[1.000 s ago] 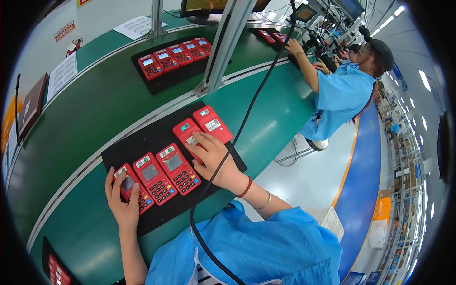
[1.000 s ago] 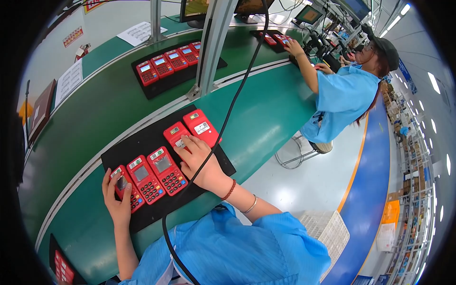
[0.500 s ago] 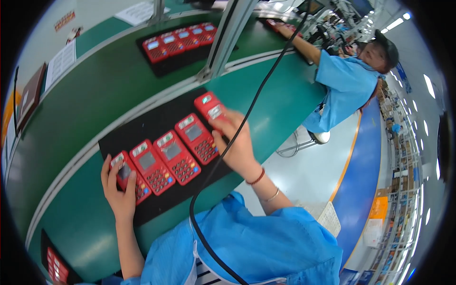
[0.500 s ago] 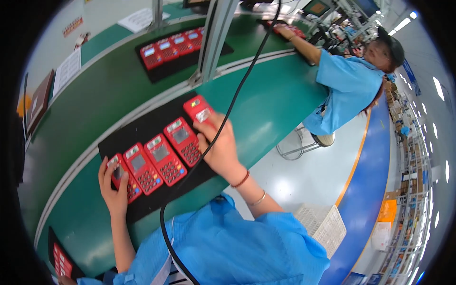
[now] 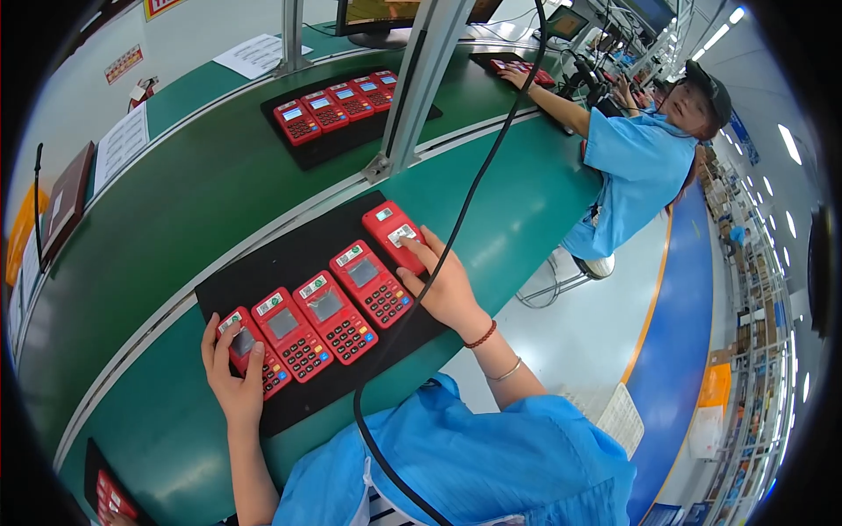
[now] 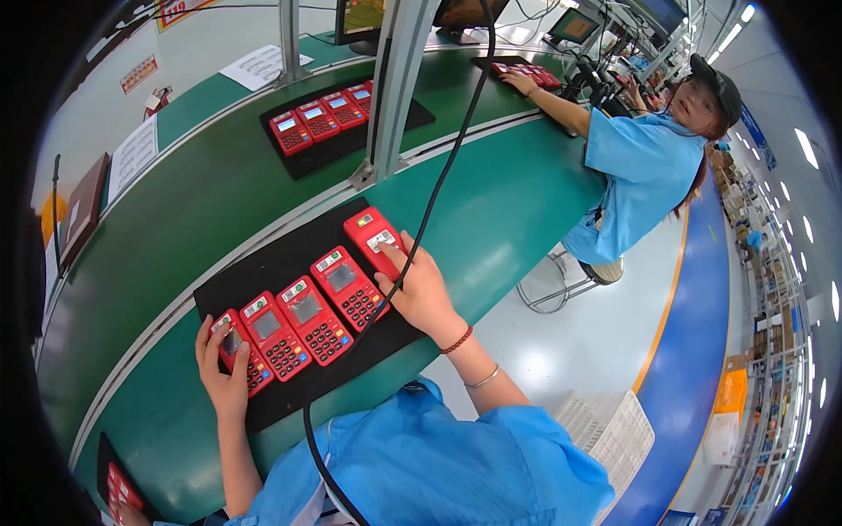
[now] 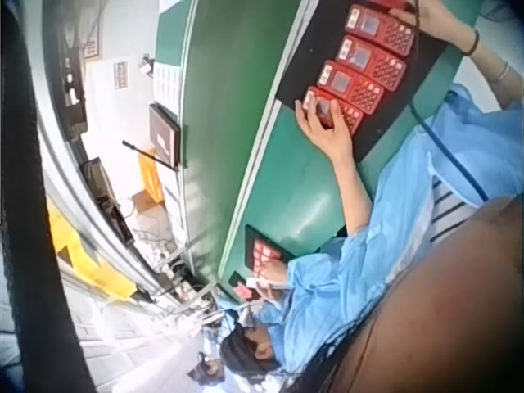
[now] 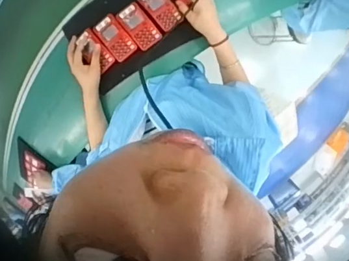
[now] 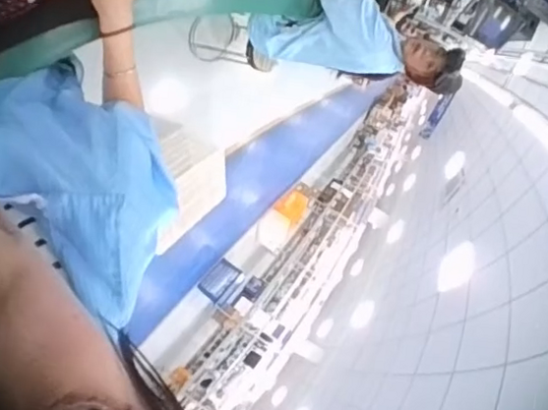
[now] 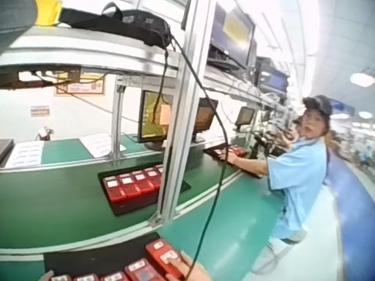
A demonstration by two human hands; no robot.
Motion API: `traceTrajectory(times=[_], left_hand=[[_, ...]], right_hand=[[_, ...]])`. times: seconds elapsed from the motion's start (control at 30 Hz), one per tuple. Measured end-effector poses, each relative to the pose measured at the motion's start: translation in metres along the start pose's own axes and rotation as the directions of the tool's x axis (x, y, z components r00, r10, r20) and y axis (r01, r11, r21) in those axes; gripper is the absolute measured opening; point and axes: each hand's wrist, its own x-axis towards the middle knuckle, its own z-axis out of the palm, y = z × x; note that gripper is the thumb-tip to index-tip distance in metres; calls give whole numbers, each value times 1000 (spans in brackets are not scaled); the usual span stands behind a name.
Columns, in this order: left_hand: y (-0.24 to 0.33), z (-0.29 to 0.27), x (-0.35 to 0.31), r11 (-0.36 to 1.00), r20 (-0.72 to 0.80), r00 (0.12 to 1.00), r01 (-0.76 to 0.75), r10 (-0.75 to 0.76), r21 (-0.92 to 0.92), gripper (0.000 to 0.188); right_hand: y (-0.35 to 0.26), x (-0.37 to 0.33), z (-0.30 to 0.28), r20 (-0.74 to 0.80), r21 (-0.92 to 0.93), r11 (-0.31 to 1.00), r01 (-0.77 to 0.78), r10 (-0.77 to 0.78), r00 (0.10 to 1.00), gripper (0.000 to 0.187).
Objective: The person operates and tests several handheld electronic devices by hand at a factory workstation.
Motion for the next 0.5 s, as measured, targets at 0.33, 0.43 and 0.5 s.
traceTrajectory(times=[0.33, 0.43, 0.5], left_hand=[[-2, 2, 2, 1000, -8, 1000, 1, -2, -5, 35], [-2, 1, 2, 1000, 2, 1000, -2, 2, 1, 35], [-2, 2, 2, 1000, 5, 1000, 11, -11, 6, 35]], right_hand=[[30, -4, -4, -182, 264, 957, -116, 168, 969, 28], [21, -2, -1, -145, 324, 931, -168, 224, 964, 27], [18, -3, 2, -161, 297, 943, -150, 205, 965, 28]])
